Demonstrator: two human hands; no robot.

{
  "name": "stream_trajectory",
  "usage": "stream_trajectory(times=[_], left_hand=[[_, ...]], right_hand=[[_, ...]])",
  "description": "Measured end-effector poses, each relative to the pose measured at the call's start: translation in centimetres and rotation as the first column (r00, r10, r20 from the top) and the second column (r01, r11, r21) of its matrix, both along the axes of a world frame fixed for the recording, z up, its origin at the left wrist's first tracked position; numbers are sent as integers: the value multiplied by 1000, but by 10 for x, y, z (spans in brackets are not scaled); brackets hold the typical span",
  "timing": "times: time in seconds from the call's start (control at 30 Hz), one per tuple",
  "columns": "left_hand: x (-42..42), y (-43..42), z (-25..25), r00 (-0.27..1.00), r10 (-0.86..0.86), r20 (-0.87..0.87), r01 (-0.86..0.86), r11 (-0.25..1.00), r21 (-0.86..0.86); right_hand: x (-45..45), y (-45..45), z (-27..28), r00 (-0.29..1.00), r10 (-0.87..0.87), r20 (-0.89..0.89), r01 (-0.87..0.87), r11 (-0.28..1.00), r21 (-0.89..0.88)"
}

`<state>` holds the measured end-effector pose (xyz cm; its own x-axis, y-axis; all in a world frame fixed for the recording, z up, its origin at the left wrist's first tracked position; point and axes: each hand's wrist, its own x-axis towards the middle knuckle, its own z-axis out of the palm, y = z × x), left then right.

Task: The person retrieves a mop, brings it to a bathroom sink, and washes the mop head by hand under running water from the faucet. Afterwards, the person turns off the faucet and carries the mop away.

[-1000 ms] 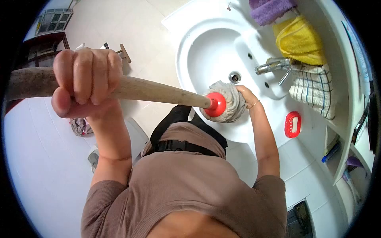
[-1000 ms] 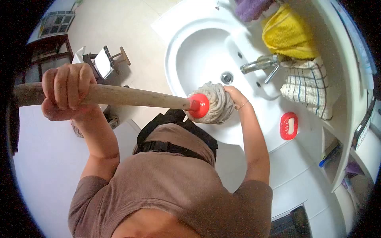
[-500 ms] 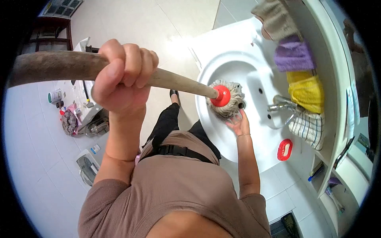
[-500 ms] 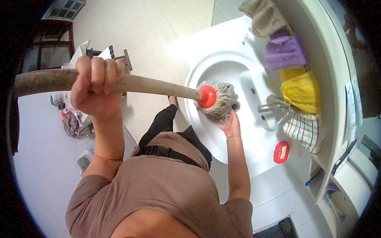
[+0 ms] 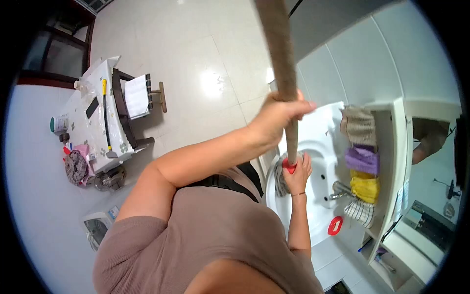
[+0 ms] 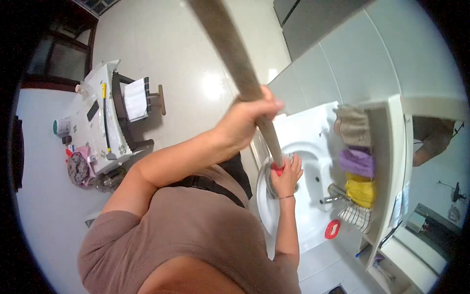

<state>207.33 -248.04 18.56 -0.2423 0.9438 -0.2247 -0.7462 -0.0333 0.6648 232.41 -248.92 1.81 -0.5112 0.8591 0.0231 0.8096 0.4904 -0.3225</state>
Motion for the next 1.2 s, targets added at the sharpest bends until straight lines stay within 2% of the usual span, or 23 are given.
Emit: stream_trajectory(times=[0.03,0.07,0.17,0.23,0.27,0.3,0.37,0.5,0.67,0.77,0.9,0.97,1.03,1.13,1.2], left_hand=[[-5,12,-4,999,-29,40,30,999,-21],[-12,26,-11,997,-68,47,70,997,-44],[-51,69,-20,984,-157,83,164,981,-98],[-85,108,-32,972,-182,151,201,972,-123],[-101,127,-41,951,-215,221,252,955,-156],[-116,147,-54,955,-197,223,233,961,-151],[-148,189,-84,916,-139,375,253,928,-275],[-238,251,-113,875,17,484,245,846,-473],[-355,298,-139,754,269,600,92,860,-502],[-427,315,-136,703,385,598,-15,849,-528],[-531,351,-124,723,431,540,-118,847,-518],[-580,375,-112,734,440,518,-180,861,-476],[-625,404,-94,770,389,506,-194,898,-394],[-688,452,-56,843,342,416,-231,928,-293],[-724,480,-34,889,343,302,-308,938,-159]], right_hand=[[-11,7,3,997,-65,52,65,998,4],[-21,18,7,989,-123,77,137,968,-211],[-32,37,-5,988,-143,58,149,982,-114],[-44,52,4,982,-175,65,183,974,-136],[-43,61,3,975,-158,158,186,965,-186],[-42,75,4,959,-132,250,193,953,-234],[-61,101,13,939,-65,338,162,950,-268],[-149,169,79,923,-2,384,151,921,-358],[-264,268,125,881,176,438,23,911,-412],[-319,321,113,863,267,429,-84,913,-400],[-423,392,89,860,304,410,-157,922,-354],[-469,434,66,877,329,350,-247,934,-260],[-521,481,53,879,319,355,-242,939,-246],[-593,553,38,900,349,261,-318,936,-154],[-636,596,28,912,348,217,-324,936,-137]])
